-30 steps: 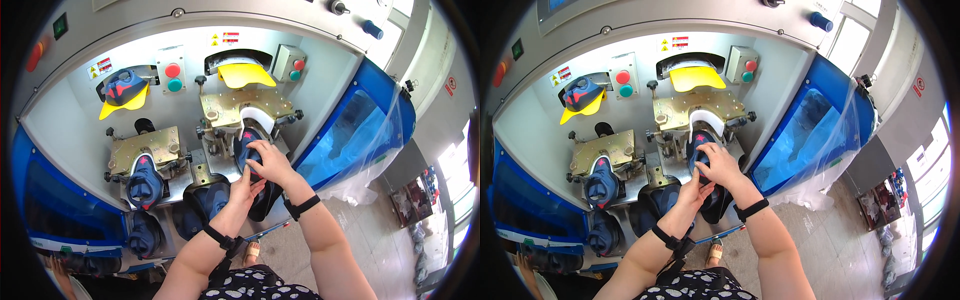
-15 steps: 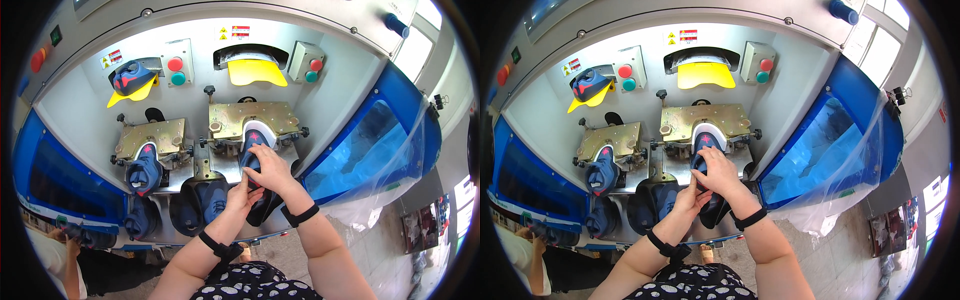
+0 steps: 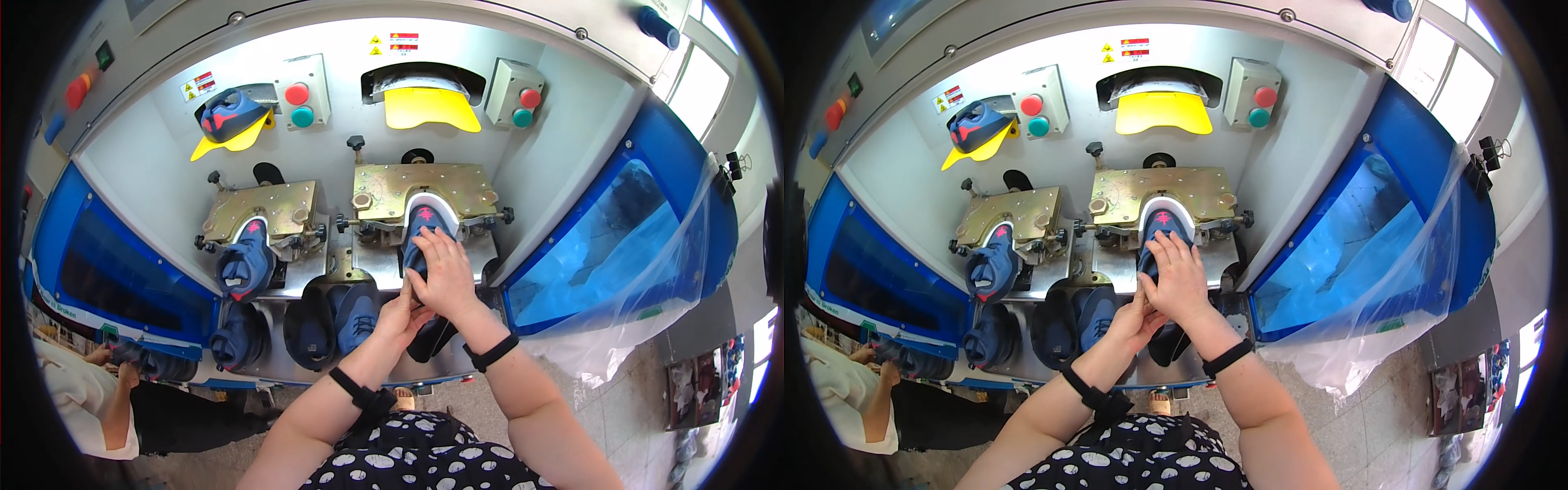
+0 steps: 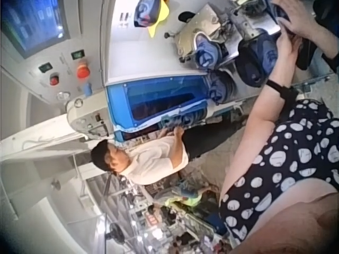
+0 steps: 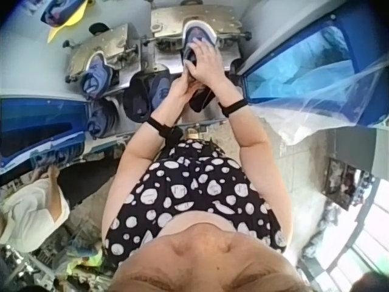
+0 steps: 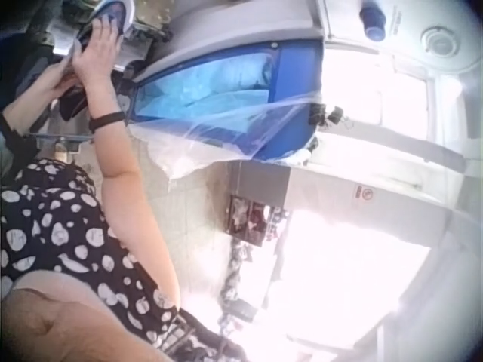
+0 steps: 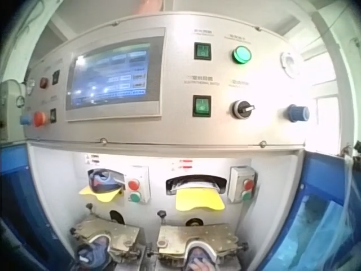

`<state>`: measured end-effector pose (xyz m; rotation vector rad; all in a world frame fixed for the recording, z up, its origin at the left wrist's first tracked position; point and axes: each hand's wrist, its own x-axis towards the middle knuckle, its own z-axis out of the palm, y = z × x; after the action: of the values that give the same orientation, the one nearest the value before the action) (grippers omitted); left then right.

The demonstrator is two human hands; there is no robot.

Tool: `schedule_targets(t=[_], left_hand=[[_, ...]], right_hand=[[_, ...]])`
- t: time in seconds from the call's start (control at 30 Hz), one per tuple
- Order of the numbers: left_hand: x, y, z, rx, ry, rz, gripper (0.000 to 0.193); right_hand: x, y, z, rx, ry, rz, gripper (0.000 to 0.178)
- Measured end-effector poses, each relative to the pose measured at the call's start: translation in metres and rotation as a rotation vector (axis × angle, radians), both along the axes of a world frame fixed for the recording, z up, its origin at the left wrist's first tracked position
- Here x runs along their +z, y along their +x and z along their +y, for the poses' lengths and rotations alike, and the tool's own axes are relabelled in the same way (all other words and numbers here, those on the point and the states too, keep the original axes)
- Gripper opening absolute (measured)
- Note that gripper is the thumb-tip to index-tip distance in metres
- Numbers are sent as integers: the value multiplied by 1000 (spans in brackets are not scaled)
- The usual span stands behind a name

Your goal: Operating a specialized lasting and molding machine to form and set the shapes of shoes.

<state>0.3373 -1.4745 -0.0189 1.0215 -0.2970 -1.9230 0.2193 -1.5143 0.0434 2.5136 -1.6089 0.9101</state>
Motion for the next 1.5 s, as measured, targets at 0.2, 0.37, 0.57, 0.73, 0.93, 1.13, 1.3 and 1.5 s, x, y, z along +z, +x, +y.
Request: schedule_targets(t=[0.2, 0.37, 0.57, 0.73, 0.93, 1.13, 1.3, 1.5], left_hand=[[-11, 12, 5, -39, 14, 115, 49], [-19, 95, 64, -135, -278, -359, 30], [-55, 242, 128, 444, -251, -1049, 18], [-60, 267, 145, 335, -282, -951, 18], [-28, 256, 128, -122, -264, -721, 18], [-31, 225, 91, -395, -290, -731, 26], [-25, 200, 85, -423, -390, -643, 26], [-16, 205, 93, -381, -447, -652, 22]], right_hand=[[-13, 5, 3, -35, -72, 65, 60], [-1, 17, 15, -80, -100, 143, 57], [-35, 57, 99, 548, -163, 239, 22], [-114, 88, 145, 424, 210, 435, 24], [-74, 77, 157, 247, 196, -163, 28], [75, 50, 166, 194, 50, -356, 48], [159, 30, 90, -77, -352, -213, 29], [203, 18, -66, -194, -345, -116, 37]])
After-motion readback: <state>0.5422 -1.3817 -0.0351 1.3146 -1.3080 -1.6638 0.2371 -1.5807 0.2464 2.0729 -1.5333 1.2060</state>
